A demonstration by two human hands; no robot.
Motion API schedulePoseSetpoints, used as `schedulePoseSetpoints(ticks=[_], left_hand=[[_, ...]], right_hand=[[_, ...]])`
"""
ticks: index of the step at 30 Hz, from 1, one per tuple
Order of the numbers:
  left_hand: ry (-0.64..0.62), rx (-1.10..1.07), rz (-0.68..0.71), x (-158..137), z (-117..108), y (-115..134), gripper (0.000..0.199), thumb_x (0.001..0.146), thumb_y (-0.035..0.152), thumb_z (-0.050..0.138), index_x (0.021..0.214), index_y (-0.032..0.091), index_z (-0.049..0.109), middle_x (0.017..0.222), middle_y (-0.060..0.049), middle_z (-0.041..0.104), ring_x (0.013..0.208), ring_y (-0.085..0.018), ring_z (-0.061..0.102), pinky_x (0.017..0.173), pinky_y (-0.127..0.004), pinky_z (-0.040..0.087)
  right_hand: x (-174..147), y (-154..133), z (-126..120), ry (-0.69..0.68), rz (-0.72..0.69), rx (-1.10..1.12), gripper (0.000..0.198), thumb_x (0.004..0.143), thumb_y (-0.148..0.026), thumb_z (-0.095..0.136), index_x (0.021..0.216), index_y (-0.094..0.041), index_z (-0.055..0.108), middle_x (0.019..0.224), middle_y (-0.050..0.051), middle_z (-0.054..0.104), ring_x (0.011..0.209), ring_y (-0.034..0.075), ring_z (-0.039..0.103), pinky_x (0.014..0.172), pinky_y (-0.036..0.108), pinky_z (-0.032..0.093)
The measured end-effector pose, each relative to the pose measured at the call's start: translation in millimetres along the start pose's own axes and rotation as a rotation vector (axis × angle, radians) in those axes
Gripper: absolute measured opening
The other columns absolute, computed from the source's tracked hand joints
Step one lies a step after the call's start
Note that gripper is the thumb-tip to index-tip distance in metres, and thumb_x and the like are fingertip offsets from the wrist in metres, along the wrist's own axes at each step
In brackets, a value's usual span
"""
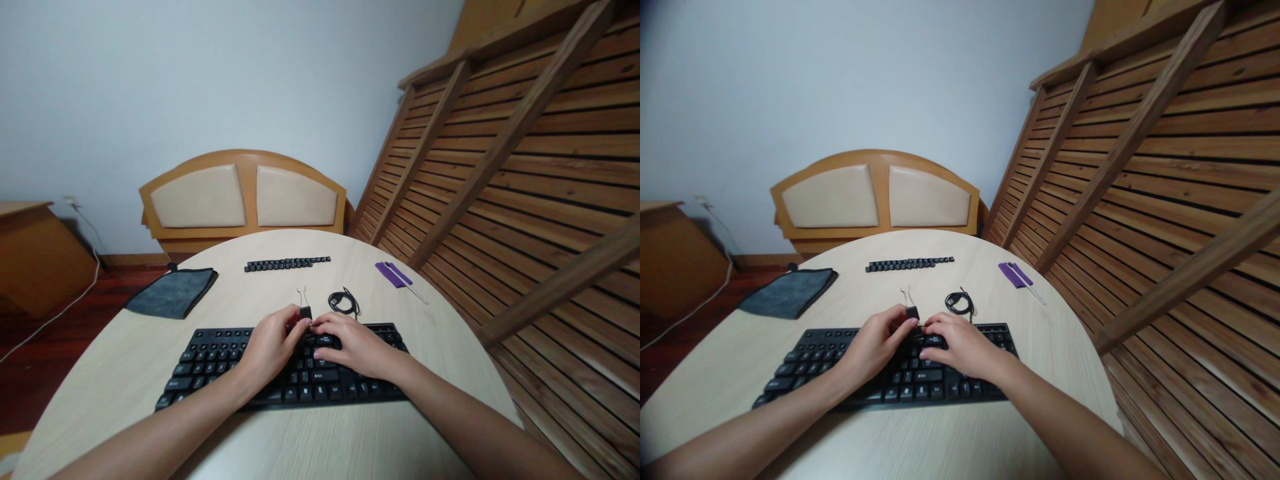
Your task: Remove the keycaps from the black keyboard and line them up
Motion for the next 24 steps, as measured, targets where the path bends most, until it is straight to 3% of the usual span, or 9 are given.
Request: schedulePoseSetpoints(ticks=[9,24], left_hand=[[-0.018,-0.225,-0.027,5,9,-17,0.028,0.092,0.04,0.05,0.075,0.018,0.053,0.068,0.002,0.056,0.067,-0.016,0.052,0.061,-0.025,0.037],[-0.119,-0.339,-0.049,6,14,-18,0.028,0.089,0.041,0.054,0.073,0.017,0.052,0.064,0.003,0.054,0.063,-0.014,0.048,0.061,-0.025,0.037]], right_hand=[[0,1,1,0.017,0.004,-0.018,0.038,0.086,-0.042,0.066,0.118,-0.022,0.063,0.121,0.007,0.062,0.115,0.023,0.055,0.101,0.037,0.041],[-1,-3,-4,0.058,0.013,-0.005,0.027,0.085,-0.036,0.068,0.107,-0.022,0.067,0.115,0.005,0.065,0.111,0.02,0.055,0.099,0.035,0.042]])
Point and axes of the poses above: each hand's wrist, its own x-axis towards the middle knuckle, its own z-axis out of the palm, y = z × x, the point moved 9 cm from there along x, towards the middle knuckle
